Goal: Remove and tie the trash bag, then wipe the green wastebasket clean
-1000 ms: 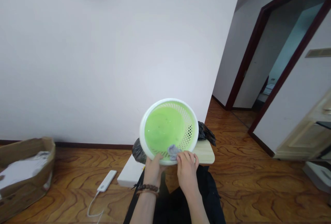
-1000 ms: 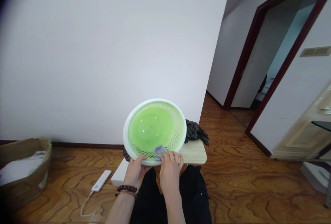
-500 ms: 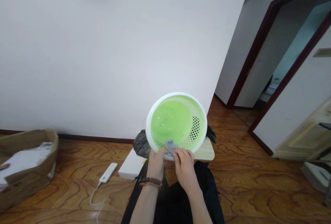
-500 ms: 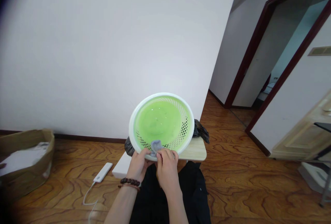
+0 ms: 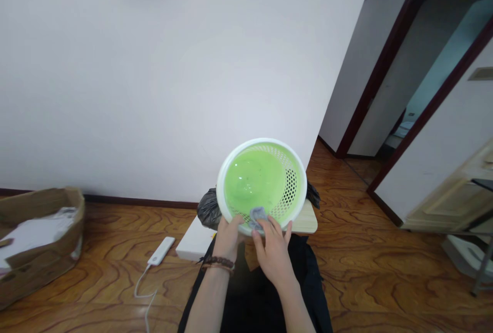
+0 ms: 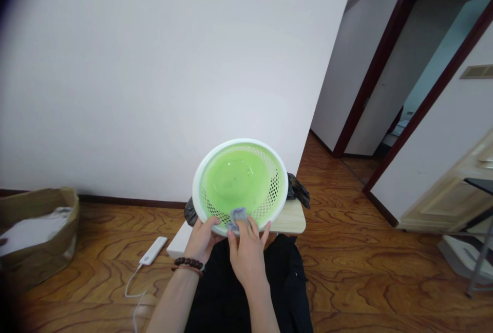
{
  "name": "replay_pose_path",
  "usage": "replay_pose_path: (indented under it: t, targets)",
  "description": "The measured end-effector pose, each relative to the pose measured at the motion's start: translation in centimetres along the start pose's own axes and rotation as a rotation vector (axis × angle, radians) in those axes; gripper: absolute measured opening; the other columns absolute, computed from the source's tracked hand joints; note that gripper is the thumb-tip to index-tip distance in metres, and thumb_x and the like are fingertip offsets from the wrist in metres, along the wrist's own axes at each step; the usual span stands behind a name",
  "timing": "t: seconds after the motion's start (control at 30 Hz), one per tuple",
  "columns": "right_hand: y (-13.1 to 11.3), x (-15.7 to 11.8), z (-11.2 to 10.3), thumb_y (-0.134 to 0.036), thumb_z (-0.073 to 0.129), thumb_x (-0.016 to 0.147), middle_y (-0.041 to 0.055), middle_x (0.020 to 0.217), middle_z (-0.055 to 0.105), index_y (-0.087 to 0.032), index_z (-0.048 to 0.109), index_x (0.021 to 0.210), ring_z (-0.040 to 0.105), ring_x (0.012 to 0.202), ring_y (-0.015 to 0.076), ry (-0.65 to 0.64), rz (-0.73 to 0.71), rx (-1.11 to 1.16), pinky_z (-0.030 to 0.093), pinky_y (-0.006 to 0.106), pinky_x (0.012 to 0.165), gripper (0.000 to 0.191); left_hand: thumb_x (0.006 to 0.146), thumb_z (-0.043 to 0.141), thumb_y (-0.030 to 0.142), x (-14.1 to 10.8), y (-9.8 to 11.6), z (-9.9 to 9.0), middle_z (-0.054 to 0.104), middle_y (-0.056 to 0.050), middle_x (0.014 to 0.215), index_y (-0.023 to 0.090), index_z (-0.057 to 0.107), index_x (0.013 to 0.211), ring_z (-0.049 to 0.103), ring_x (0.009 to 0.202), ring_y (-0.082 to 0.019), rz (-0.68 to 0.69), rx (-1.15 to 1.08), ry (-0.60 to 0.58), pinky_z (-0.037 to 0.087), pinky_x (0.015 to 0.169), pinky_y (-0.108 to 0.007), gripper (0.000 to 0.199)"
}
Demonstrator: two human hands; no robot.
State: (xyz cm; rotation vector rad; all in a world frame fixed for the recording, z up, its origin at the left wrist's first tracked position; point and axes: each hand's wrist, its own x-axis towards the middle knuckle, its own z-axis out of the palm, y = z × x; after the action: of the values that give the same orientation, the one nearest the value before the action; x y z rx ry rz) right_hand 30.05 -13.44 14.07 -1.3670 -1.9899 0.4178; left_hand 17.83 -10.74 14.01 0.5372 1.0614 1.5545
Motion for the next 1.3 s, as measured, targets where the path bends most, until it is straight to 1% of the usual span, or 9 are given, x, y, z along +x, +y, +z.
replay_pose_path:
  t: [0.1, 0.3, 0.43, 0.6, 0.7, 0.87, 1.07, 1.2, 1.3]
  targets:
    - [0.7, -0.3, 0.8, -0.034, 0.029, 0.093, 0.0044, 0.119, 0.058, -0.029, 0.052, 0.117, 0.037, 0.125, 0.0226, 0.031, 0.01, 0.015, 0.004, 0.056, 0.106, 0.034, 0.064, 0.059, 0.009, -0.1, 0.0, -0.5, 0.066, -0.006, 0.093, 0.02, 0.051, 0.113, 0.064, 0.071, -0.016, 0.013, -0.002, -0.001, 0.053, 0.063, -0.029, 0.052]
    - [1.9, -0.4, 1.7, -0.031, 0.029, 0.093, 0.0057, 0.11, 0.063, -0.022, 0.06, 0.101, 0.034, 0.127, 0.024, 0.169, 0.181, -0.121, 0.002, 0.053, 0.106, 0.033, 0.063, 0.056, 0.004, 0.2, -1.5, -0.4, 0.066, -0.007, 0.095, 0.021, 0.049, 0.113, 0.065, 0.076, -0.017, -0.042, -0.006, 0.003, 0.053, 0.064, -0.029, 0.053]
    - [3.4, -0.7, 1.9, -0.028, 0.032, 0.09, 0.0055, 0.108, 0.064, -0.021, 0.062, 0.096, 0.033, 0.129, 0.0234, 0.143, 0.242, -0.198, 0.002, 0.05, 0.107, 0.031, 0.064, 0.055, 0.004, 0.6, -4.2, -0.2, 0.066, -0.008, 0.095, 0.019, 0.049, 0.107, 0.065, 0.076, -0.018, -0.128, -0.042, -0.049, 0.053, 0.064, -0.031, 0.046]
    - [6.3, -1.5, 2.9, -0.026, 0.036, 0.087, 0.0069, 0.108, 0.064, -0.02, 0.062, 0.097, 0.035, 0.127, 0.0255, 0.082, 0.327, -0.282, 0.0, 0.054, 0.106, 0.028, 0.066, 0.052, 0.006, 1.2, -8.1, -0.5, 0.066, -0.01, 0.093, 0.017, 0.047, 0.104, 0.065, 0.074, -0.02, -0.235, -0.106, -0.103, 0.054, 0.065, -0.038, 0.04]
    - [7.3, -1.8, 3.4, -0.027, 0.037, 0.086, 0.0067, 0.111, 0.063, -0.021, 0.061, 0.099, 0.036, 0.127, 0.0265, 0.053, 0.353, -0.298, 0.001, 0.057, 0.105, 0.029, 0.067, 0.052, 0.007, 1.4, -9.4, -0.8, 0.066, -0.01, 0.093, 0.017, 0.046, 0.104, 0.065, 0.075, -0.02, -0.244, -0.103, -0.104, 0.053, 0.065, -0.037, 0.039]
    - [7.1, -2.1, 3.2, -0.027, 0.035, 0.087, 0.0071, 0.113, 0.062, -0.021, 0.061, 0.102, 0.034, 0.128, 0.0286, 0.023, 0.36, -0.314, 0.003, 0.058, 0.105, 0.031, 0.068, 0.054, 0.006, 1.6, -9.7, -1.0, 0.066, -0.009, 0.093, 0.018, 0.046, 0.103, 0.065, 0.075, -0.02, -0.257, -0.104, -0.103, 0.053, 0.065, -0.035, 0.038]
    - [6.2, -2.3, 2.0, -0.025, 0.032, 0.089, 0.0102, 0.113, 0.062, -0.017, 0.064, 0.103, 0.038, 0.125, 0.0275, -0.009, 0.274, -0.36, 0.013, 0.046, 0.107, 0.036, 0.07, 0.055, 0.009, 1.6, -10.2, -0.6, 0.066, -0.01, 0.092, 0.017, 0.046, 0.106, 0.065, 0.074, -0.021, -0.316, -0.121, -0.087, 0.053, 0.065, -0.036, 0.039]
    - [6.9, -2.3, 2.0, -0.024, 0.03, 0.089, 0.0108, 0.11, 0.064, -0.015, 0.064, 0.101, 0.045, 0.12, 0.0254, -0.042, 0.296, -0.362, 0.016, 0.043, 0.106, 0.037, 0.071, 0.056, 0.011, 1.4, -11.1, -0.2, 0.066, -0.008, 0.091, 0.019, 0.045, 0.11, 0.065, 0.073, -0.02, -0.34, -0.121, -0.115, 0.052, 0.065, -0.035, 0.041]
    - [7.8, -2.2, 2.1, -0.024, 0.031, 0.089, 0.0109, 0.105, 0.065, -0.016, 0.064, 0.097, 0.049, 0.116, 0.0233, -0.051, 0.311, -0.352, 0.024, 0.038, 0.101, 0.035, 0.071, 0.057, 0.011, 1.3, -11.5, 0.3, 0.066, -0.008, 0.091, 0.02, 0.045, 0.112, 0.065, 0.073, -0.019, -0.345, -0.101, -0.115, 0.052, 0.066, -0.034, 0.044]
